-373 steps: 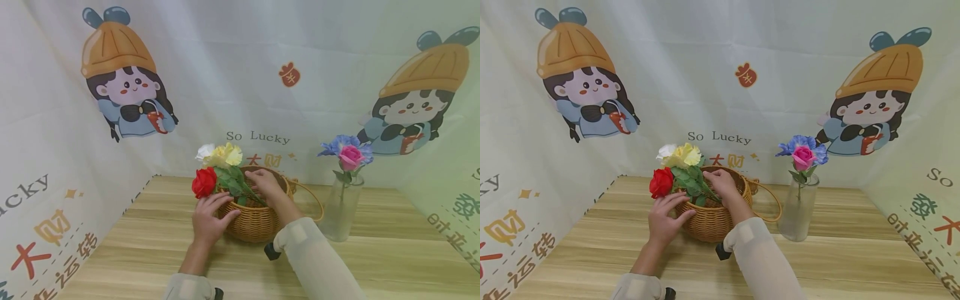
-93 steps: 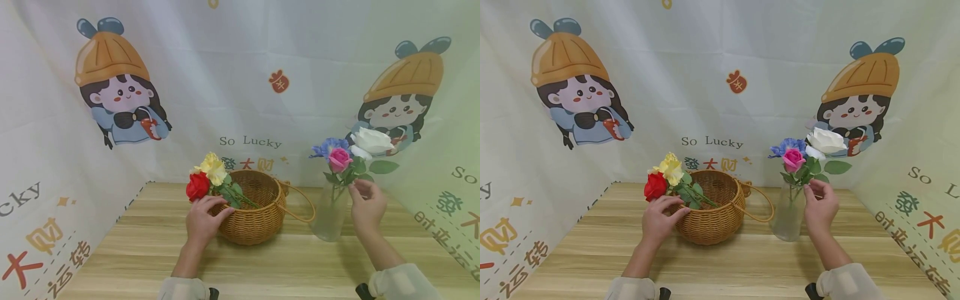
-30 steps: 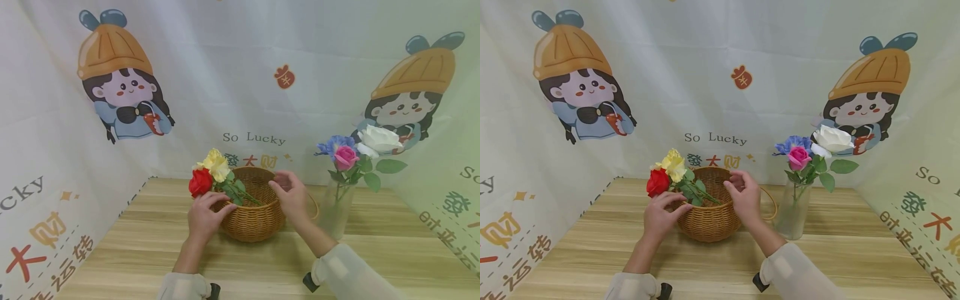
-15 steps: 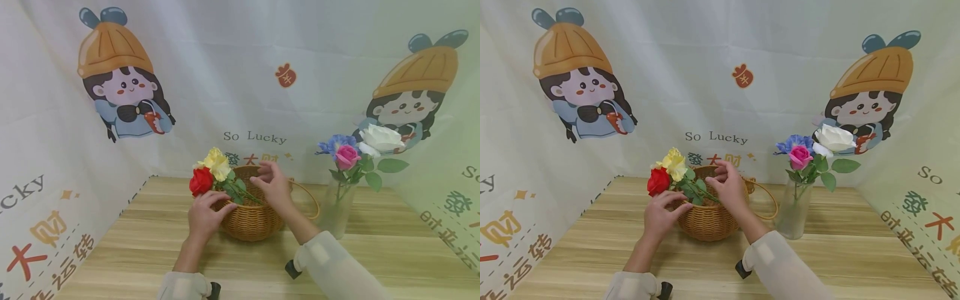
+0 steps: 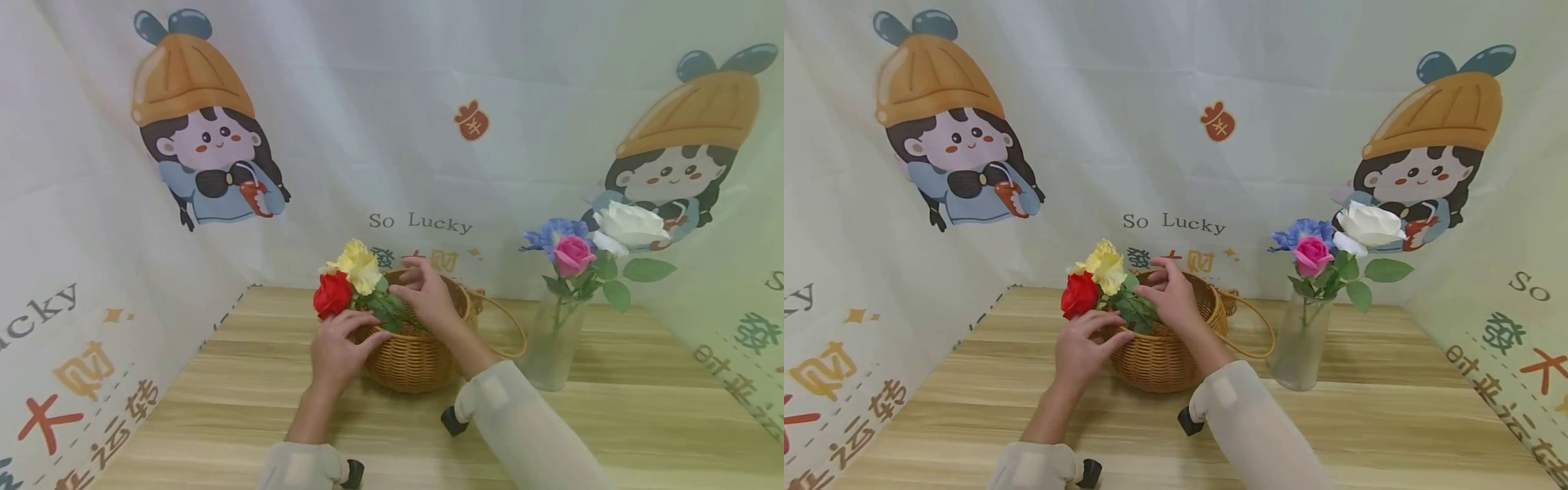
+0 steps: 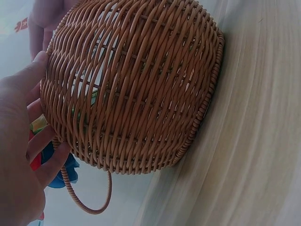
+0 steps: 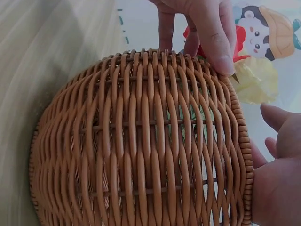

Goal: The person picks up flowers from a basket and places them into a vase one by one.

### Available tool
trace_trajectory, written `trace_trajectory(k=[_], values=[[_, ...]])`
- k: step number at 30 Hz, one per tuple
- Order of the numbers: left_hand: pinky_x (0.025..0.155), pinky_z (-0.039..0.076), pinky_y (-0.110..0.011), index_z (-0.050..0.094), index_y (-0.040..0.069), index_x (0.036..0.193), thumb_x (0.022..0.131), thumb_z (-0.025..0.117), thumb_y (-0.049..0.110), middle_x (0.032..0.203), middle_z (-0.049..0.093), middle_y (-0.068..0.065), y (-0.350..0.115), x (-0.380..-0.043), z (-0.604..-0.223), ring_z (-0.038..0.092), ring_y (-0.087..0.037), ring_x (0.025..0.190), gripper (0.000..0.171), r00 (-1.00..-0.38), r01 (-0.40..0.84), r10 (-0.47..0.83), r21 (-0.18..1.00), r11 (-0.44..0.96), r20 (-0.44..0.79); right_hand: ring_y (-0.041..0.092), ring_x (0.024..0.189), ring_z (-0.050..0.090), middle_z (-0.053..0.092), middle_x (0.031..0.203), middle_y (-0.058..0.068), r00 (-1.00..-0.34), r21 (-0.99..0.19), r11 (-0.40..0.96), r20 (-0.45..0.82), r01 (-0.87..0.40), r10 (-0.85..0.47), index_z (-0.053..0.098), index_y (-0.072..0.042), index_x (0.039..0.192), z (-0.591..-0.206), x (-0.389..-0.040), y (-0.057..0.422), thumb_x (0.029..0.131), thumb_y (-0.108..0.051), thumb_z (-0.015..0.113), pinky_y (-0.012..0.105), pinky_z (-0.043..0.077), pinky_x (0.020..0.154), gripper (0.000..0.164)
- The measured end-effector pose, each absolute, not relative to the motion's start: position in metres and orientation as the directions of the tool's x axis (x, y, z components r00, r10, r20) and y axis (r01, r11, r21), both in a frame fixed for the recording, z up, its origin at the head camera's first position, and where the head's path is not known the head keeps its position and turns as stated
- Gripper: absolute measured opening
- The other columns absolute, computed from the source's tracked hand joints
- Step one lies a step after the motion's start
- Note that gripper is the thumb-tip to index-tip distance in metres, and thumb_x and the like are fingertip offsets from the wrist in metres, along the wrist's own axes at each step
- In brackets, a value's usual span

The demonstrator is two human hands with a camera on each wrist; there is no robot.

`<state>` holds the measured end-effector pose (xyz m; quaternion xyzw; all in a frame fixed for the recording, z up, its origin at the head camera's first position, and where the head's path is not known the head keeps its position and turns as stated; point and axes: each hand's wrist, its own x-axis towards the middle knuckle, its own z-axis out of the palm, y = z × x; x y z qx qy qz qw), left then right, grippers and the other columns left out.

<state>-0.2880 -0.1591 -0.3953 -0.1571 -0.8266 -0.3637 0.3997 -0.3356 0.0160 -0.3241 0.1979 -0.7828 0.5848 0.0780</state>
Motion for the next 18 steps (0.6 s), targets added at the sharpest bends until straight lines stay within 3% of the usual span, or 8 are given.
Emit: trace_trajectory(k=[8,18], values=[[0.08,0.049,-0.038,0.078,0.019,0.09,0.072,0.086,0.036,0.099,0.072,0.005,-0.156,-0.2868,-0.3912,0.062,-0.019,0.095,0.026,-0.647,0.551,-0.032,0.496,0.671,0.761,0.031,0.102,0.057,0.052,0.121,0.022,-0.903,-0.932,0.146,0.269,-0.332,-0.336,0.041,-0.007,0.14,-0.3257,-0.3441,0.0152,0.094,-0.008,0.064,0.048,0.05,0.087,0.052],[0.079,0.049,-0.038,0.078,0.018,0.091,0.073,0.085,0.036,0.099,0.072,0.004,-0.1572,-0.285,-0.3919,0.062,-0.02,0.094,0.026,-0.666,0.534,-0.034,0.508,0.676,0.745,0.031,0.101,0.06,0.052,0.12,0.021,-0.883,-0.942,0.199,0.161,-0.27,-0.441,0.04,-0.005,0.141,-0.3272,-0.3445,0.0132,0.094,-0.005,0.063,0.047,0.051,0.088,0.053]])
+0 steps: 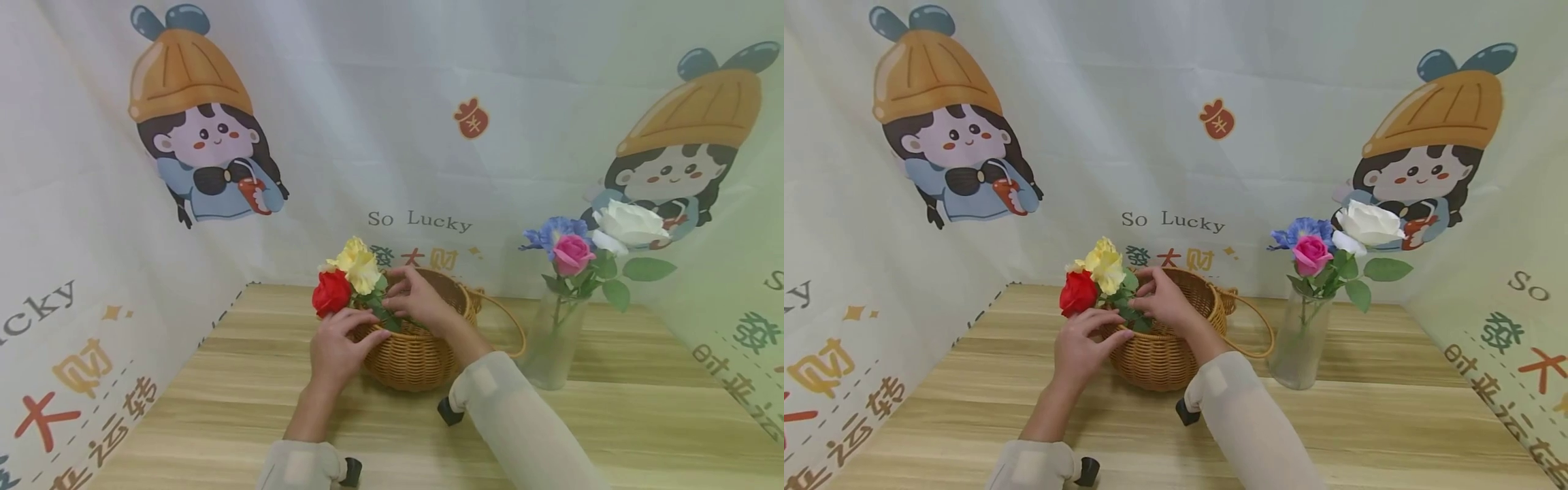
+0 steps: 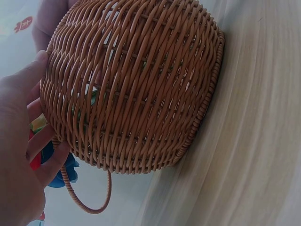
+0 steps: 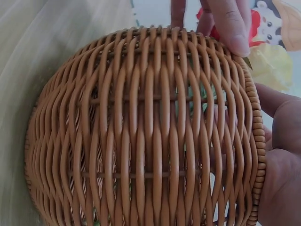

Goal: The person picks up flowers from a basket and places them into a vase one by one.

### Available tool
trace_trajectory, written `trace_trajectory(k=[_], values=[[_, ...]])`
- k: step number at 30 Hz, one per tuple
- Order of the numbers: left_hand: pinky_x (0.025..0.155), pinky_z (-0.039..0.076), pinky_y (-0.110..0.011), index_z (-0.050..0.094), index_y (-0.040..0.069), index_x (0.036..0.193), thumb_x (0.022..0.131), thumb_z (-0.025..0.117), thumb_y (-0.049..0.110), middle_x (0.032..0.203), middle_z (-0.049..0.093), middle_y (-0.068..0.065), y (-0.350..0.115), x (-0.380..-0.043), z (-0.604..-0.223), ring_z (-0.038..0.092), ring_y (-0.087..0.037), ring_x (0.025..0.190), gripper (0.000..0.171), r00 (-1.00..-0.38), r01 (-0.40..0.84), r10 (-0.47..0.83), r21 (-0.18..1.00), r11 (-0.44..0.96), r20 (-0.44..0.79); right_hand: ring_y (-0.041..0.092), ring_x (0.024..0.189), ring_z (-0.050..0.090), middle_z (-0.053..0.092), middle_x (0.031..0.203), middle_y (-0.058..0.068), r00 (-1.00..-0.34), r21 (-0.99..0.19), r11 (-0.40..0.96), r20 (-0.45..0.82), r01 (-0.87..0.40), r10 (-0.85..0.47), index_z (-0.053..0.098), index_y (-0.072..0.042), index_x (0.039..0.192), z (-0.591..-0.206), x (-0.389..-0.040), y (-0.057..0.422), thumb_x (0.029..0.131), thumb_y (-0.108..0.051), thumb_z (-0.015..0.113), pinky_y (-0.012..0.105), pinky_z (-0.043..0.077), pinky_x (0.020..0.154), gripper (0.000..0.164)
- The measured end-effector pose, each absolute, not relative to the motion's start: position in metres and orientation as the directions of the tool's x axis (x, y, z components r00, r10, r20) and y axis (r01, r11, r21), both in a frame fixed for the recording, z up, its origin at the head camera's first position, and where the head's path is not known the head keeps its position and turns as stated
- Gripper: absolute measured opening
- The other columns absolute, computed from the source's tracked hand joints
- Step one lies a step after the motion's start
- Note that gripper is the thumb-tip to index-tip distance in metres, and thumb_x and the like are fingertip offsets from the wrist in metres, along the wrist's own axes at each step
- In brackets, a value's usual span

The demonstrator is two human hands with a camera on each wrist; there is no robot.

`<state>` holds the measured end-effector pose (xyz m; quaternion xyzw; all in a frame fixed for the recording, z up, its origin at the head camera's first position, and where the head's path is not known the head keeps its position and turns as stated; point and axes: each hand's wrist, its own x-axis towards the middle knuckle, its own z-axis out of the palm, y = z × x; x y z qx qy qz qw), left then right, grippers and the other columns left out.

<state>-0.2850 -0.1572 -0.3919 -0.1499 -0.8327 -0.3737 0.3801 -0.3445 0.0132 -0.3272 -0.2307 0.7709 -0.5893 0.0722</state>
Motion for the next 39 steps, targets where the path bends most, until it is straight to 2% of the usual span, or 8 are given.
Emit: trace_trajectory(k=[6,15,23,30,35,39], values=[[0.078,0.049,-0.037,0.078,0.019,0.091,0.073,0.085,0.037,0.099,0.072,0.004,-0.1577,-0.2857,-0.3935,0.062,-0.019,0.094,0.027,-0.666,0.533,-0.034,0.506,0.678,0.746,0.027,0.099,0.059,0.054,0.119,0.019,-0.872,-0.926,0.248,0.142,-0.284,-0.469,0.046,-0.004,0.135,-0.3273,-0.3442,0.0125,0.094,-0.005,0.063,0.047,0.05,0.087,0.045],[0.078,0.05,-0.037,0.078,0.019,0.09,0.072,0.086,0.036,0.097,0.072,0.005,-0.1576,-0.2869,-0.3941,0.062,-0.018,0.093,0.026,-0.655,0.544,-0.035,0.503,0.671,0.755,0.027,0.102,0.057,0.054,0.121,0.02,-0.845,-0.916,0.267,0.124,-0.298,-0.52,0.047,-0.003,0.134,-0.327,-0.3437,0.0128,0.093,-0.003,0.062,0.048,0.049,0.087,0.044],[0.079,0.05,-0.038,0.078,0.02,0.09,0.072,0.086,0.037,0.097,0.072,0.006,-0.1572,-0.2873,-0.3947,0.063,-0.018,0.094,0.025,-0.66,0.538,-0.038,0.507,0.674,0.75,0.03,0.113,0.056,0.058,0.122,0.017,-0.816,-0.915,0.235,0.148,-0.327,-0.56,0.052,0.001,0.127,-0.3297,-0.3457,0.0139,0.093,0.001,0.061,0.045,0.048,0.093,0.034],[0.08,0.05,-0.038,0.078,0.02,0.089,0.073,0.086,0.035,0.096,0.071,0.005,-0.1572,-0.2865,-0.3941,0.063,-0.017,0.093,0.024,-0.659,0.54,-0.035,0.505,0.674,0.752,0.033,0.123,0.051,0.055,0.13,0.02,-0.779,-0.916,0.203,0.161,-0.346,-0.606,0.052,0.005,0.128,-0.3314,-0.3469,0.014,0.094,0.004,0.056,0.046,0.045,0.097,0.034],[0.08,0.05,-0.038,0.078,0.02,0.09,0.072,0.086,0.035,0.096,0.071,0.005,-0.1571,-0.2858,-0.3935,0.063,-0.017,0.093,0.025,-0.659,0.538,-0.04,0.508,0.673,0.751,0.031,0.124,0.051,0.056,0.13,0.018,-0.777,-0.913,0.212,0.153,-0.347,-0.611,0.053,0.003,0.128,-0.3306,-0.3461,0.0124,0.094,0.005,0.056,0.042,0.046,0.096,0.034],[0.079,0.05,-0.038,0.078,0.02,0.09,0.072,0.086,0.036,0.096,0.071,0.006,-0.1568,-0.2863,-0.3931,0.063,-0.017,0.093,0.026,-0.656,0.54,-0.04,0.507,0.672,0.753,0.032,0.126,0.05,0.056,0.131,0.018,-0.776,-0.908,0.22,0.158,-0.357,-0.61,0.052,0.004,0.128,-0.3295,-0.3452,0.0116,0.093,0.005,0.057,0.042,0.045,0.098,0.036]])
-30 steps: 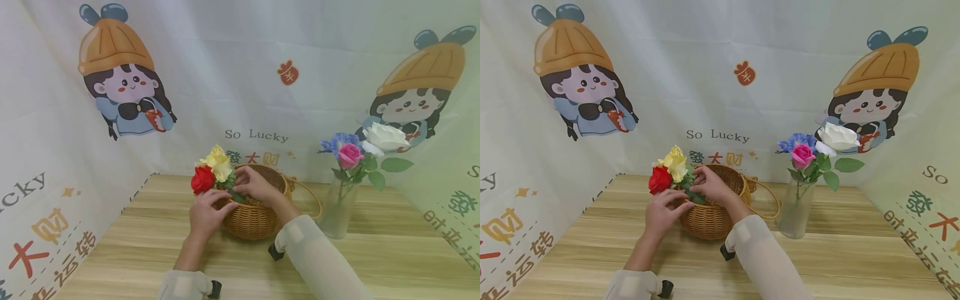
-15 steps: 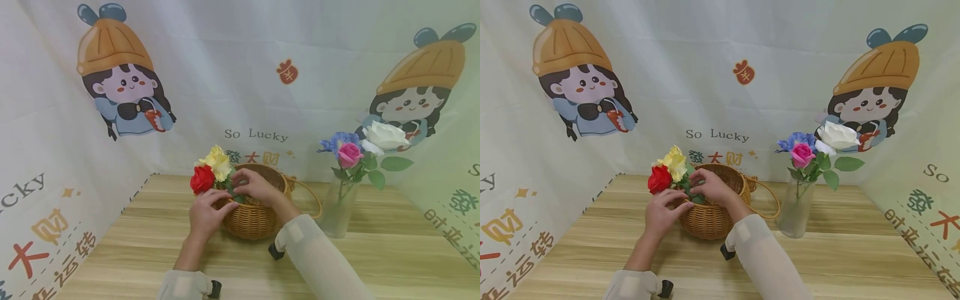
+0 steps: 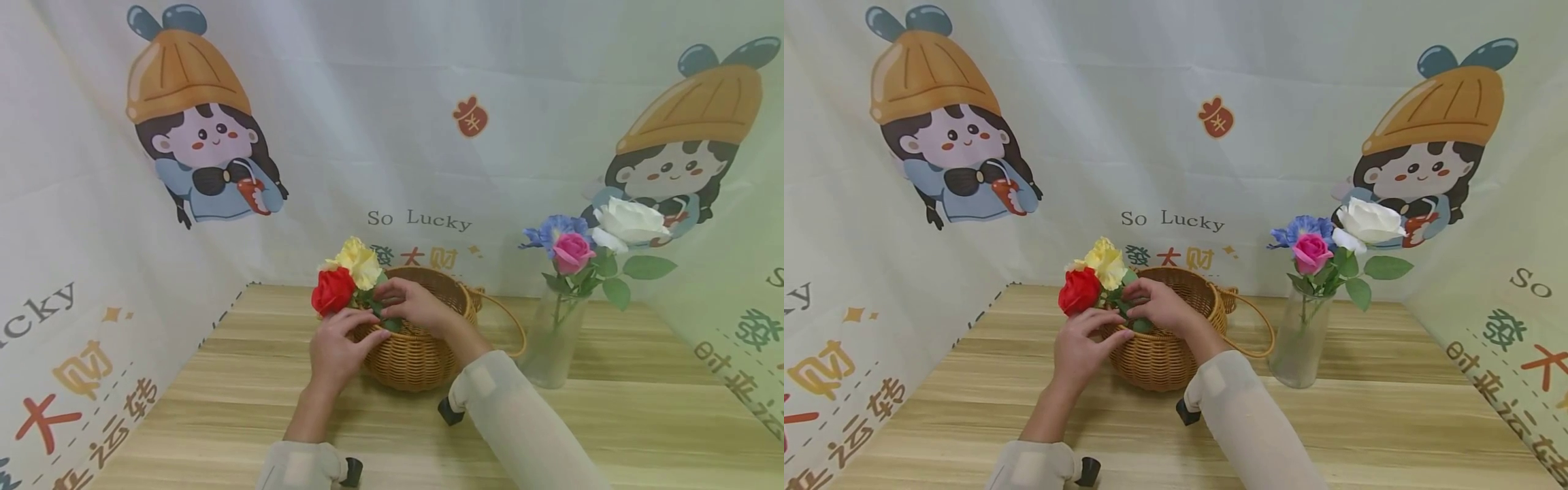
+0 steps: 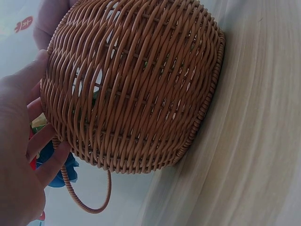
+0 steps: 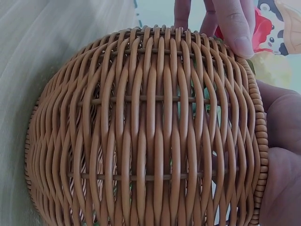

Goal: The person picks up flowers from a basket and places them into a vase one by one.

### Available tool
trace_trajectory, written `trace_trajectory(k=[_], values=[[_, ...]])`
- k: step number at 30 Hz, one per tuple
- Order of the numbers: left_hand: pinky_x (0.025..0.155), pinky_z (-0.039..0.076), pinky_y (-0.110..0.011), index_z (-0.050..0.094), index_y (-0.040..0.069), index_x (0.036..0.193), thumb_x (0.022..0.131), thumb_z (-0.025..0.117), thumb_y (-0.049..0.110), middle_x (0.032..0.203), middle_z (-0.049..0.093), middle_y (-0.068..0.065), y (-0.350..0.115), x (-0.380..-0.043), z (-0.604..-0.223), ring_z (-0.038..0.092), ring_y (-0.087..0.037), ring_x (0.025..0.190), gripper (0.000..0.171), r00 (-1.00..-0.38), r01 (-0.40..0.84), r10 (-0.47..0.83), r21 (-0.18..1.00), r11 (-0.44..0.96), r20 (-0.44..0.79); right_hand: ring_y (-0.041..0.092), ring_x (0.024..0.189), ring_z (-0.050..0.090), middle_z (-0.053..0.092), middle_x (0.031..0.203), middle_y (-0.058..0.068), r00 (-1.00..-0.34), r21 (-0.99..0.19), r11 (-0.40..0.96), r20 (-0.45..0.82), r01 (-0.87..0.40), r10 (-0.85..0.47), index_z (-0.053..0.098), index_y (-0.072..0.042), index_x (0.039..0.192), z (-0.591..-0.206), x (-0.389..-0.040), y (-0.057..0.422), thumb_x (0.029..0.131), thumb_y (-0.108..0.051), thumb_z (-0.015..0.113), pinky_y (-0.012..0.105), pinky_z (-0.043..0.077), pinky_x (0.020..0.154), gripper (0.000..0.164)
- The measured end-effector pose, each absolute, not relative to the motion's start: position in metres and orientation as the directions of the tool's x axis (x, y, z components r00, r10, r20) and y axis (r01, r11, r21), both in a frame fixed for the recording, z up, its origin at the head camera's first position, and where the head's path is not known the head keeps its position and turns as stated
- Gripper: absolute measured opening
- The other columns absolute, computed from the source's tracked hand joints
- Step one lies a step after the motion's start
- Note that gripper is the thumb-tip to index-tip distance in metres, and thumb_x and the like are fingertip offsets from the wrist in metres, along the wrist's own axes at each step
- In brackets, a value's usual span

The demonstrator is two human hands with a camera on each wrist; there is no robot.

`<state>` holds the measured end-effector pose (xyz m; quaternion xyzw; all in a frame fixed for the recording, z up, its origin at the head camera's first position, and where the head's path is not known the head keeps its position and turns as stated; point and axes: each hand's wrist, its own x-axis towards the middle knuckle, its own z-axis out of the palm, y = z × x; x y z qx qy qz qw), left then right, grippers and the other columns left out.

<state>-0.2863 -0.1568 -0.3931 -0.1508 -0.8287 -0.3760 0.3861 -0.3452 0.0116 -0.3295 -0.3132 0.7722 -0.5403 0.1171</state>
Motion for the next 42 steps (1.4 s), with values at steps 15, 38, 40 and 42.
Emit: trace_trajectory(k=[15,38,40,42], values=[[0.079,0.049,-0.039,0.078,0.021,0.089,0.073,0.085,0.036,0.098,0.071,0.006,-0.1587,-0.2875,-0.3945,0.062,-0.017,0.095,0.023,-0.663,0.536,-0.041,0.511,0.672,0.748,0.027,0.107,0.06,0.064,0.112,0.014,-0.873,-0.888,0.237,0.28,-0.394,-0.4,0.058,-0.001,0.122,-0.3314,-0.3462,0.0129,0.093,0.004,0.061,0.037,0.053,0.082,0.03],[0.078,0.049,-0.038,0.078,0.021,0.089,0.073,0.085,0.037,0.098,0.072,0.006,-0.1582,-0.2866,-0.3944,0.062,-0.018,0.094,0.023,-0.662,0.539,-0.041,0.514,0.667,0.748,0.031,0.082,0.065,0.062,0.084,0.008,-0.933,-0.877,0.318,0.333,-0.359,-0.134,0.07,-0.003,0.109,-0.3307,-0.3408,0.0125,0.089,-0.001,0.068,0.045,0.055,0.073,0.02],[0.078,0.049,-0.038,0.078,0.021,0.089,0.073,0.085,0.036,0.098,0.072,0.006,-0.1578,-0.2867,-0.3946,0.062,-0.018,0.094,0.023,-0.662,0.541,-0.041,0.515,0.665,0.748,0.03,0.083,0.065,0.065,0.087,0.008,-0.933,-0.859,0.364,0.336,-0.36,-0.128,0.071,-0.003,0.109,-0.3307,-0.3407,0.0129,0.09,-0.004,0.068,0.043,0.054,0.072,0.019],[0.078,0.049,-0.038,0.078,0.021,0.089,0.073,0.085,0.036,0.098,0.072,0.006,-0.1574,-0.287,-0.3948,0.062,-0.018,0.094,0.023,-0.662,0.541,-0.041,0.514,0.666,0.748,0.027,0.084,0.065,0.068,0.091,0.007,-0.93,-0.834,0.416,0.346,-0.364,-0.121,0.072,-0.003,0.107,-0.331,-0.3407,0.0135,0.091,-0.006,0.068,0.041,0.054,0.072,0.017]])
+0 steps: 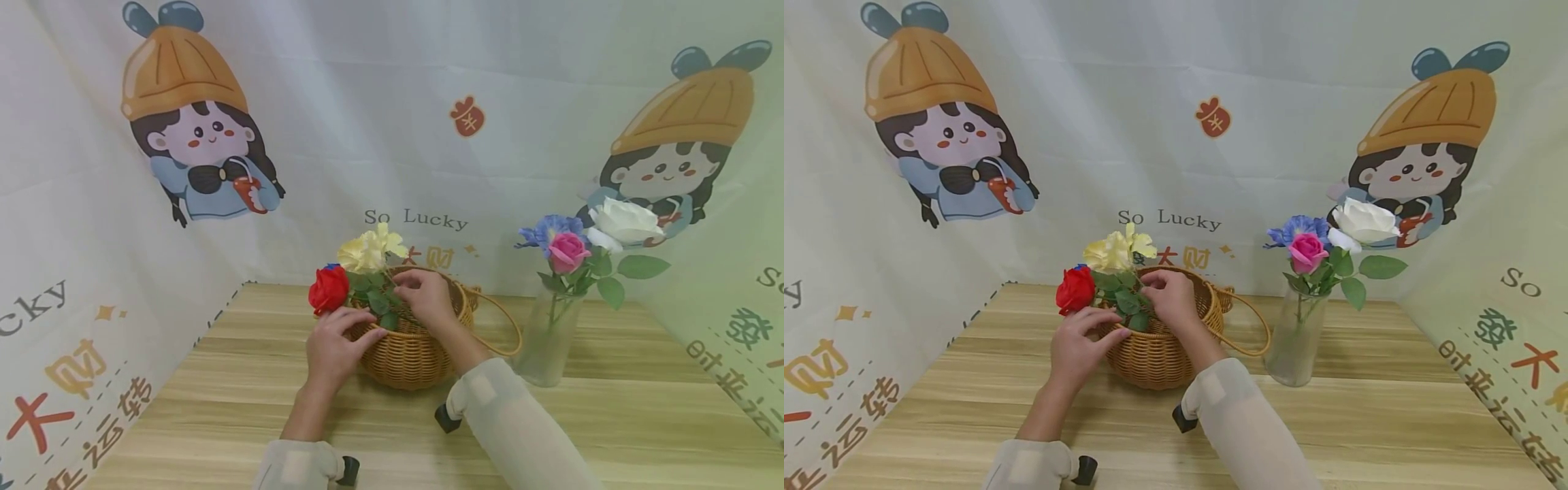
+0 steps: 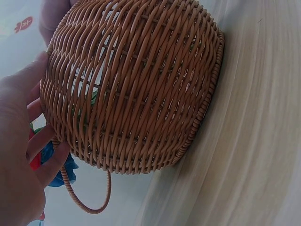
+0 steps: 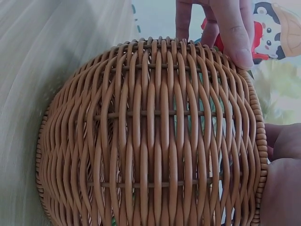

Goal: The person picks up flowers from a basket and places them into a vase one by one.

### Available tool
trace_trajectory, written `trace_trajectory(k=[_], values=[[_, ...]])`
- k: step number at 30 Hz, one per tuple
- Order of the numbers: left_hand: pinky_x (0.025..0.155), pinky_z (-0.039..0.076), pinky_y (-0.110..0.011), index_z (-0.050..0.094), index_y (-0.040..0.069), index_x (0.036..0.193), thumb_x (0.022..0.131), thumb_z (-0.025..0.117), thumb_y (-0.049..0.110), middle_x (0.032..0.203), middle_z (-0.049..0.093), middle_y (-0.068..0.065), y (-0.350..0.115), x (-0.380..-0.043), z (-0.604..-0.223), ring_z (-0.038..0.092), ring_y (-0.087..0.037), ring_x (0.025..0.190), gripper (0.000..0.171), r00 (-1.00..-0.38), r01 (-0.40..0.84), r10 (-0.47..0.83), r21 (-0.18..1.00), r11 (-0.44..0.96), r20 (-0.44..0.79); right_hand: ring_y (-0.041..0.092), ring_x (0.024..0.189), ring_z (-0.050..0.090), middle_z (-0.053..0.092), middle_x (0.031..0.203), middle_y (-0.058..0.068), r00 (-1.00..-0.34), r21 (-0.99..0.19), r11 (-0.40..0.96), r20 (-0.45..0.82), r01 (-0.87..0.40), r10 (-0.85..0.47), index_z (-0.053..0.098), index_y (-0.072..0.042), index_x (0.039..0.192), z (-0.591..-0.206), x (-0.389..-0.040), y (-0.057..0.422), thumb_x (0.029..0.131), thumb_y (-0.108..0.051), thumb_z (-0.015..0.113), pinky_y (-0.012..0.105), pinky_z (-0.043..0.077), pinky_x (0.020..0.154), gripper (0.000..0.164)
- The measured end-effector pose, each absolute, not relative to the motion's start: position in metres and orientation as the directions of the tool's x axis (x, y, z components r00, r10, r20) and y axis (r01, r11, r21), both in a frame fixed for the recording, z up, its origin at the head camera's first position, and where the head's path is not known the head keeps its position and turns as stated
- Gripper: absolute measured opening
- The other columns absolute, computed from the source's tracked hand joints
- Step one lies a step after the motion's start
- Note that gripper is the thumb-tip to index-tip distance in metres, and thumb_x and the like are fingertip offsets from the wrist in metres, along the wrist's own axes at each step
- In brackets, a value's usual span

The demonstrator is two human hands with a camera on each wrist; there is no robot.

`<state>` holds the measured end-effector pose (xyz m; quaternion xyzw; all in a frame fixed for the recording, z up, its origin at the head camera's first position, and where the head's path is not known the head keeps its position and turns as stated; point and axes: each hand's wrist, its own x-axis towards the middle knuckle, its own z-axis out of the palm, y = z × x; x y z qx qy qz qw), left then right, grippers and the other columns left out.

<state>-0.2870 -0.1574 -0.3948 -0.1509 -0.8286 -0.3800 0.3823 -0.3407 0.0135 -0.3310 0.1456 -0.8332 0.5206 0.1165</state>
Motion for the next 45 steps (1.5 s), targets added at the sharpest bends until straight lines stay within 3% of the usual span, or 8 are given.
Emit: trace_trajectory(k=[6,14,19,25,35,42,45], values=[[0.078,0.05,-0.038,0.078,0.021,0.089,0.073,0.085,0.037,0.099,0.072,0.006,-0.157,-0.288,-0.394,0.063,-0.018,0.095,0.024,-0.659,0.541,-0.037,0.509,0.669,0.751,0.021,0.089,0.066,0.071,0.097,0.005,-0.904,-0.756,0.515,0.414,-0.405,-0.105,0.073,-0.005,0.104,-0.332,-0.341,0.014,0.092,-0.011,0.068,0.038,0.053,0.076,0.015],[0.077,0.05,-0.038,0.078,0.021,0.089,0.073,0.085,0.037,0.098,0.072,0.006,-0.157,-0.288,-0.395,0.062,-0.018,0.094,0.024,-0.659,0.538,-0.043,0.511,0.671,0.751,0.018,0.081,0.065,0.071,0.09,0.002,-0.859,-0.741,0.49,0.511,-0.459,-0.032,0.074,-0.008,0.101,-0.334,-0.336,0.013,0.091,-0.014,0.069,0.034,0.053,0.07,0.012],[0.076,0.051,-0.038,0.078,0.021,0.089,0.072,0.086,0.037,0.097,0.072,0.006,-0.157,-0.287,-0.396,0.063,-0.018,0.094,0.024,-0.655,0.54,-0.042,0.505,0.673,0.755,0.02,0.078,0.065,0.071,0.088,0.005,-0.822,-0.759,0.423,0.567,-0.494,0.058,0.074,-0.005,0.101,-0.337,-0.333,0.013,0.09,-0.014,0.07,0.035,0.053,0.067,0.014],[0.078,0.05,-0.039,0.078,0.02,0.09,0.071,0.086,0.039,0.098,0.072,0.006,-0.156,-0.286,-0.397,0.063,-0.018,0.096,0.028,-0.67,0.534,-0.049,0.527,0.662,0.74,0.023,0.084,0.067,0.072,0.093,0.009,-0.805,-0.808,0.303,0.568,-0.505,0.173,0.073,-0.003,0.102,-0.339,-0.331,0.015,0.089,-0.016,0.072,0.036,0.054,0.072,0.018],[0.08,0.05,-0.038,0.078,0.021,0.089,0.071,0.086,0.039,0.1,0.072,0.006,-0.157,-0.286,-0.393,0.062,-0.019,0.096,0.027,-0.686,0.52,-0.054,0.541,0.661,0.725,0.032,0.079,0.065,0.068,0.093,0.017,-0.783,-0.809,0.108,0.586,-0.577,0.208,0.07,0.002,0.104,-0.328,-0.326,0.03,0.092,-0.013,0.069,0.028,0.055,0.064,0.019],[0.081,0.049,-0.039,0.078,0.021,0.09,0.073,0.085,0.039,0.1,0.072,0.006,-0.158,-0.286,-0.393,0.062,-0.019,0.097,0.026,-0.692,0.521,-0.048,0.544,0.658,0.721,0.02,0.07,0.06,0.066,0.083,0.015,-0.665,-0.71,0.168,0.701,-0.684,0.256,0.07,0.001,0.101,-0.308,-0.319,0.045,0.09,-0.008,0.069,0.02,0.049,0.058,0.014],[0.081,0.049,-0.039,0.078,0.021,0.09,0.072,0.085,0.039,0.1,0.072,0.005,-0.158,-0.286,-0.393,0.062,-0.019,0.097,0.027,-0.697,0.514,-0.053,0.549,0.659,0.715,0.018,0.068,0.06,0.064,0.08,0.014,-0.632,-0.68,0.131,0.723,-0.721,0.277,0.068,0.004,0.102,-0.301,-0.316,0.051,0.092,-0.007,0.067,0.02,0.051,0.058,0.015]])
